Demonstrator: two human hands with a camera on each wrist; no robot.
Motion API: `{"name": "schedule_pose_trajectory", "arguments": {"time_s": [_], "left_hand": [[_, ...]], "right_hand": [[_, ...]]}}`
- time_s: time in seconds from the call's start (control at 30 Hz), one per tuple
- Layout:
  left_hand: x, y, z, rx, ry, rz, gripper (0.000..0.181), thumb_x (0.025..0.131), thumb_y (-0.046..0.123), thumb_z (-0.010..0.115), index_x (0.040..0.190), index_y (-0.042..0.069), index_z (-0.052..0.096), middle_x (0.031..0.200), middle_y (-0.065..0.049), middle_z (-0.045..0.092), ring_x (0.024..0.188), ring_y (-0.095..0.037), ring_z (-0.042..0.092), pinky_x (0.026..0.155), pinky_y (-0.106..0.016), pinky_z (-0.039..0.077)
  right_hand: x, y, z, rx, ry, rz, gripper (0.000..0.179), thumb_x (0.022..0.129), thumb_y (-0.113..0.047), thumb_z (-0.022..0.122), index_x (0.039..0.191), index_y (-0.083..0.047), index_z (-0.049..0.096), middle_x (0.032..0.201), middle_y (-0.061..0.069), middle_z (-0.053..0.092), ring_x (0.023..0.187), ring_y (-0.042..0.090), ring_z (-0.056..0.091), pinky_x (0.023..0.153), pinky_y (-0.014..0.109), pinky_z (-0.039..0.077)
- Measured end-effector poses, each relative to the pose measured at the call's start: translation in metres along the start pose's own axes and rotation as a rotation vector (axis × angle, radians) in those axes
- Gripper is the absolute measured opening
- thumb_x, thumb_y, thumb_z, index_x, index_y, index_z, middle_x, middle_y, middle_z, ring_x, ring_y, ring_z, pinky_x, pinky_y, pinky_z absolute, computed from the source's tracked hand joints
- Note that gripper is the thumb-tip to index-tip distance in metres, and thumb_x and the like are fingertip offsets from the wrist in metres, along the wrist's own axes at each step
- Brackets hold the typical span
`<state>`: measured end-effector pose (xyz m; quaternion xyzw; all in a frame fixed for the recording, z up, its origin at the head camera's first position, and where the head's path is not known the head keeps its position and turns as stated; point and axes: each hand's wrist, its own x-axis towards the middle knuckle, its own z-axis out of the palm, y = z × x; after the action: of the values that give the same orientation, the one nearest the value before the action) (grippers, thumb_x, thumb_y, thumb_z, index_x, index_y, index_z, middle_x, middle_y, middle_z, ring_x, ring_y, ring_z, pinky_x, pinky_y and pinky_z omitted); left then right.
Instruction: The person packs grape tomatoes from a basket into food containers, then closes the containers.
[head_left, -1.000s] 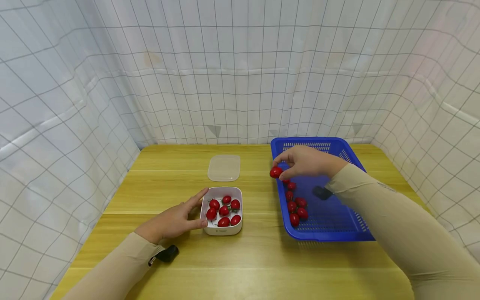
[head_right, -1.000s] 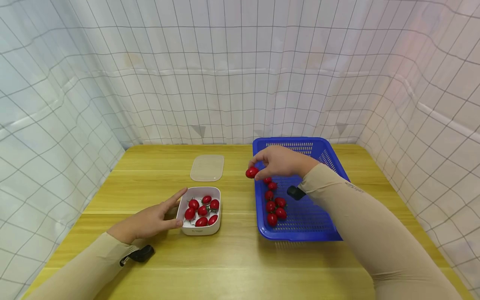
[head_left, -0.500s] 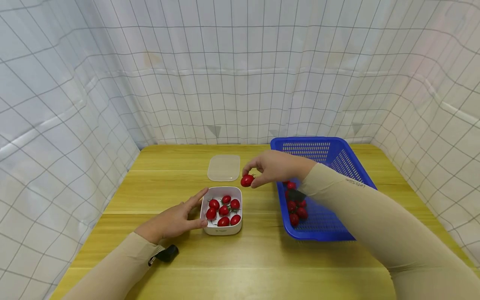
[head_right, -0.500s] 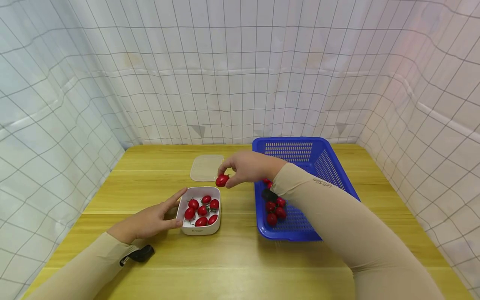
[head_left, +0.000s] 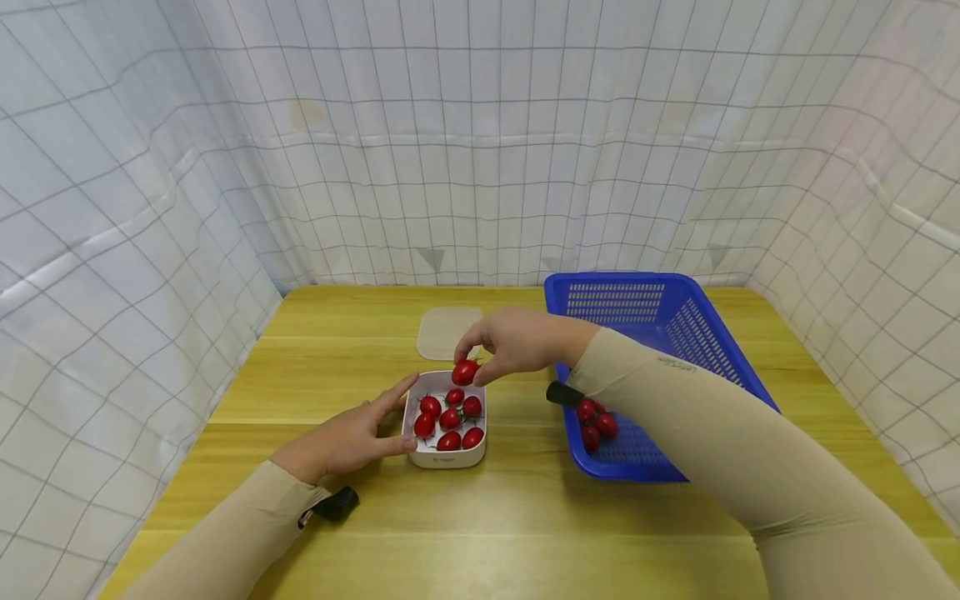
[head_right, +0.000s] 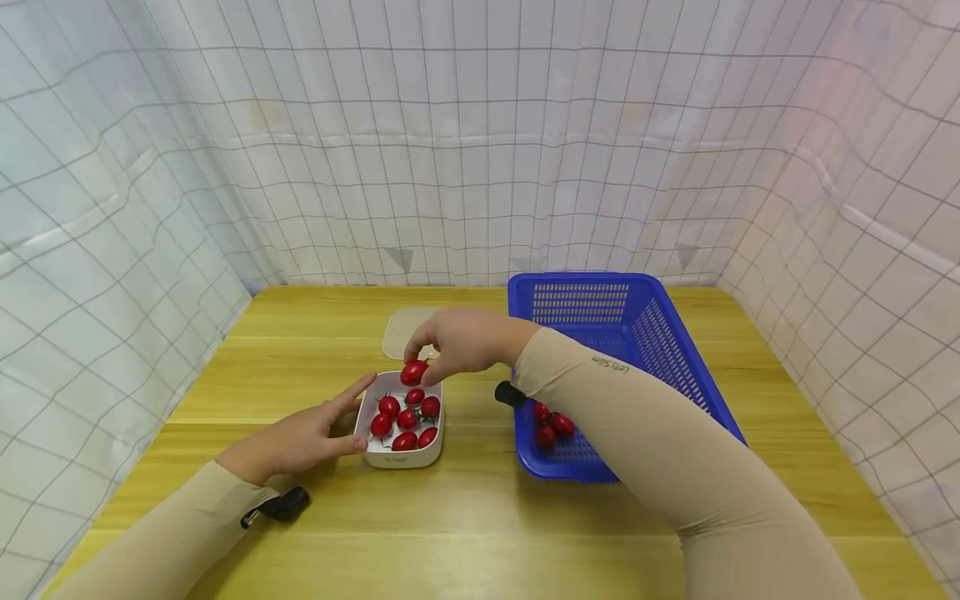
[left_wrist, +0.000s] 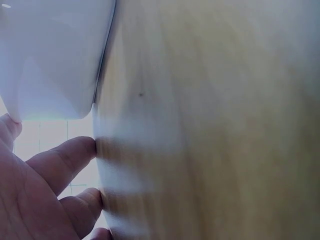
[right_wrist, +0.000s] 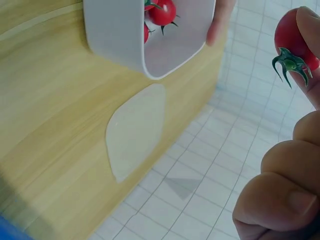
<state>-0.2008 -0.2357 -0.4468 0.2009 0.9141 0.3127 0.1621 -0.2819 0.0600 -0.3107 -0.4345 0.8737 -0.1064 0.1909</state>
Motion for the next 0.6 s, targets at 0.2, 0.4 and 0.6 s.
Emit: {"name": "schedule_pose_trajectory", "arguments": {"time_s": [0.2,0.4,0.6], "left_hand": [[0.001,0.000,0.000,0.004,0.001,0.011,0.099,0.098,0.057,0.069,0.171,0.028,0.009,0.166,-0.015,0.044,0.154,-0.045,0.037,0.121,-0.071,0.030],[0.001,0.000,0.000,0.003,0.003,0.012,0.100,0.098,0.056,0.069,0.171,0.025,0.009,0.166,-0.014,0.044,0.155,-0.045,0.037,0.121,-0.071,0.031],[0.001,-0.001,0.002,0.004,0.017,0.019,0.100,0.097,0.057,0.070,0.171,0.026,0.010,0.164,-0.012,0.046,0.153,-0.043,0.040,0.121,-0.069,0.032]], "right_hand": [[0.004,-0.001,0.001,0.017,-0.002,-0.017,0.048,0.097,-0.038,0.077,0.143,-0.027,0.067,0.138,-0.008,0.069,0.108,0.015,0.062,0.097,0.037,0.054],[-0.005,0.012,-0.001,0.111,0.044,0.026,0.048,0.098,-0.033,0.077,0.143,-0.024,0.067,0.128,-0.006,0.070,0.104,0.017,0.061,0.094,0.038,0.054],[-0.024,0.042,-0.002,0.182,0.134,0.105,0.045,0.096,-0.033,0.078,0.140,-0.026,0.069,0.079,-0.003,0.046,0.078,0.017,0.050,0.073,0.034,0.045]]}}
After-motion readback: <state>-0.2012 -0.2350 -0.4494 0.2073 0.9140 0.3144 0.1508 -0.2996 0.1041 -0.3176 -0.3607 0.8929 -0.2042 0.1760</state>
